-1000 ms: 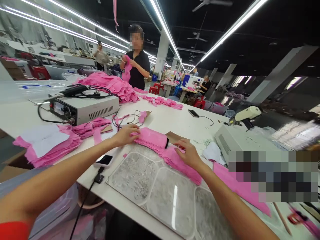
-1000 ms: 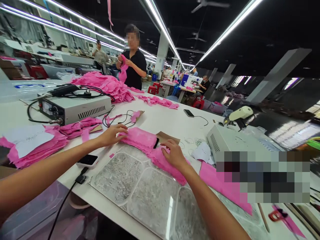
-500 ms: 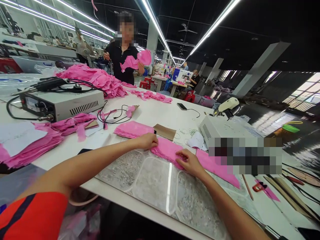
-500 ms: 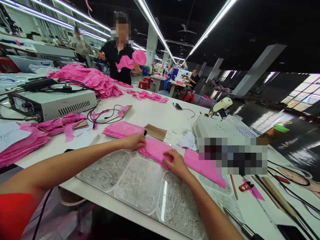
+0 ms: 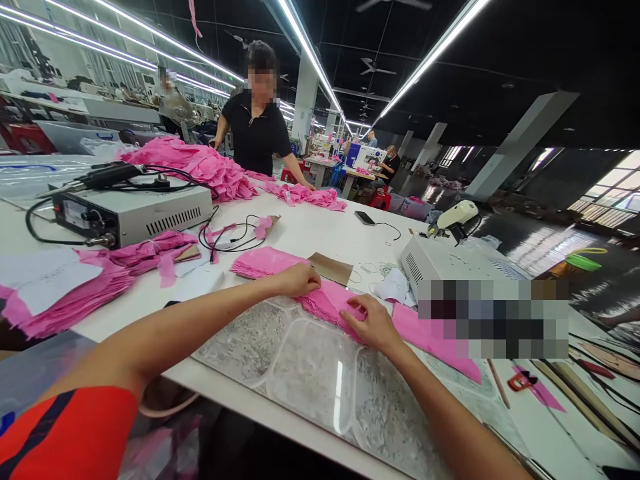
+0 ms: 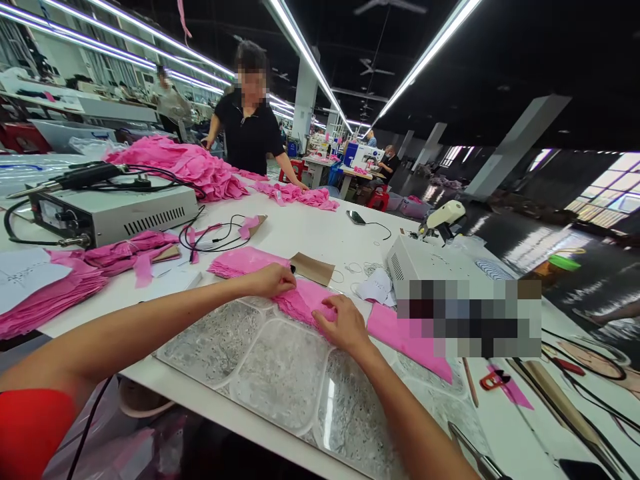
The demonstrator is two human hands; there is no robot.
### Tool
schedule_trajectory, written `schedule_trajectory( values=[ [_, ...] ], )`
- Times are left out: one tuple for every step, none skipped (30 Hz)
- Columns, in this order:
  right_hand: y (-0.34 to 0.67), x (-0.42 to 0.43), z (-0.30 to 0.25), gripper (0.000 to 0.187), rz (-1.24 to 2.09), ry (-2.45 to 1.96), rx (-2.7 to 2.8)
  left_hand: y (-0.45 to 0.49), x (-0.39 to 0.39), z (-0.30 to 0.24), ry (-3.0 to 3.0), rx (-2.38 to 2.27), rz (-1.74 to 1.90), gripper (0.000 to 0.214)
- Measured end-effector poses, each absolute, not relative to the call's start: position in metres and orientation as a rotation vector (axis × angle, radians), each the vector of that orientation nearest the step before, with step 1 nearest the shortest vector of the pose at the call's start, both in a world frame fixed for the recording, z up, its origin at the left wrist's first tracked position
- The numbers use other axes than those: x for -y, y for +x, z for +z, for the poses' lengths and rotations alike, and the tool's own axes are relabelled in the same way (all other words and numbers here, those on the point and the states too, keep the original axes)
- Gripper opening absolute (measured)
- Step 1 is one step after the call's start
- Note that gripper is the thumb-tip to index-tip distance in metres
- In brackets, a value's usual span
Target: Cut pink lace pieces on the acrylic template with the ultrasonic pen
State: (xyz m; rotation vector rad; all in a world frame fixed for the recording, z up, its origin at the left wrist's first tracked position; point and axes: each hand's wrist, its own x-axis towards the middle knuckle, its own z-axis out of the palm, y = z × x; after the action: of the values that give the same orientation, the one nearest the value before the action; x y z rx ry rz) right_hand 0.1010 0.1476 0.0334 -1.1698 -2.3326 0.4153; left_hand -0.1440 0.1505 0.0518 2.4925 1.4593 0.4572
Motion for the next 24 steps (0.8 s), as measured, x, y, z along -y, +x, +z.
schedule_trajectory(
  values=[
    [0.094, -0.146, 0.033, 0.033, 0.358, -1.163, 2.337, -0.142, -0.150, 0.053, 2.499, -1.471, 0.473, 0.031],
    [0.088, -0.145, 0.031, 0.032, 0.302, -1.155, 2.340, -0.141, -0.149, 0.054, 2.508, -1.482, 0.490, 0.031],
    [0.083, -0.145, 0.030, 0.029, 0.249, -1.150, 2.342, -0.140, -0.147, 0.056, 2.519, -1.491, 0.507, 0.028],
    [0.081, -0.145, 0.029, 0.026, 0.203, -1.148, 2.345, -0.139, -0.144, 0.058, 2.533, -1.495, 0.525, 0.024],
    [0.081, -0.146, 0.027, 0.025, 0.164, -1.145, 2.348, -0.140, -0.140, 0.061, 2.549, -1.492, 0.539, 0.021],
    [0.085, -0.147, 0.026, 0.025, 0.135, -1.139, 2.355, -0.141, -0.134, 0.063, 2.569, -1.480, 0.550, 0.020],
    [0.090, -0.146, 0.025, 0.027, 0.114, -1.125, 2.368, -0.144, -0.127, 0.065, 2.589, -1.460, 0.555, 0.021],
    [0.098, -0.144, 0.024, 0.029, 0.101, -1.102, 2.388, -0.147, -0.118, 0.066, 2.610, -1.432, 0.552, 0.023],
    [0.105, -0.140, 0.023, 0.030, 0.093, -1.070, 2.414, -0.151, -0.107, 0.066, 2.629, -1.396, 0.541, 0.023],
    [0.113, -0.134, 0.022, 0.030, 0.093, -1.035, 2.443, -0.156, -0.096, 0.066, 2.645, -1.356, 0.524, 0.023],
    [0.120, -0.126, 0.020, 0.029, 0.096, -0.995, 2.474, -0.160, -0.084, 0.064, 2.659, -1.314, 0.501, 0.023],
    [0.125, -0.116, 0.018, 0.030, 0.098, -0.946, 2.507, -0.164, -0.071, 0.063, 2.668, -1.275, 0.476, 0.022],
    [0.128, -0.106, 0.015, 0.030, 0.095, -0.882, 2.543, -0.168, -0.059, 0.061, 2.673, -1.245, 0.454, 0.022],
    [0.129, -0.095, 0.014, 0.031, 0.089, -0.799, 2.582, -0.171, -0.047, 0.059, 2.675, -1.220, 0.433, 0.021],
    [0.129, -0.084, 0.013, 0.032, 0.089, -0.713, 2.617, -0.175, -0.037, 0.058, 2.676, -1.203, 0.417, 0.021],
    [0.128, -0.073, 0.013, 0.033, 0.101, -0.635, 2.647, -0.178, -0.028, 0.057, 2.674, -1.192, 0.402, 0.020],
    [0.126, -0.064, 0.014, 0.033, 0.130, -0.569, 2.672, -0.181, -0.020, 0.058, 2.667, -1.186, 0.385, 0.019],
    [0.124, -0.056, 0.017, 0.033, 0.181, -0.520, 2.695, -0.184, -0.015, 0.060, 2.654, -1.183, 0.359, 0.019],
    [0.122, -0.051, 0.021, 0.033, 0.247, -0.481, 2.719, -0.187, -0.012, 0.062, 2.635, -1.184, 0.328, 0.018],
    [0.120, -0.047, 0.025, 0.033, 0.320, -0.448, 2.744, -0.188, -0.011, 0.065, 2.615, -1.190, 0.296, 0.017],
    [0.118, -0.046, 0.031, 0.032, 0.394, -0.431, 2.764, -0.189, -0.014, 0.067, 2.595, -1.202, 0.268, 0.016],
    [0.115, -0.048, 0.036, 0.032, 0.464, -0.431, 2.773, -0.188, -0.018, 0.069, 2.580, -1.223, 0.250, 0.015],
    [0.113, -0.052, 0.040, 0.030, 0.531, -0.452, 2.766, -0.186, -0.026, 0.070, 2.572, -1.255, 0.248, 0.015],
    [0.110, -0.059, 0.044, 0.029, 0.589, -0.501, 2.737, -0.183, -0.035, 0.070, 2.569, -1.298, 0.261, 0.014]
  ],
)
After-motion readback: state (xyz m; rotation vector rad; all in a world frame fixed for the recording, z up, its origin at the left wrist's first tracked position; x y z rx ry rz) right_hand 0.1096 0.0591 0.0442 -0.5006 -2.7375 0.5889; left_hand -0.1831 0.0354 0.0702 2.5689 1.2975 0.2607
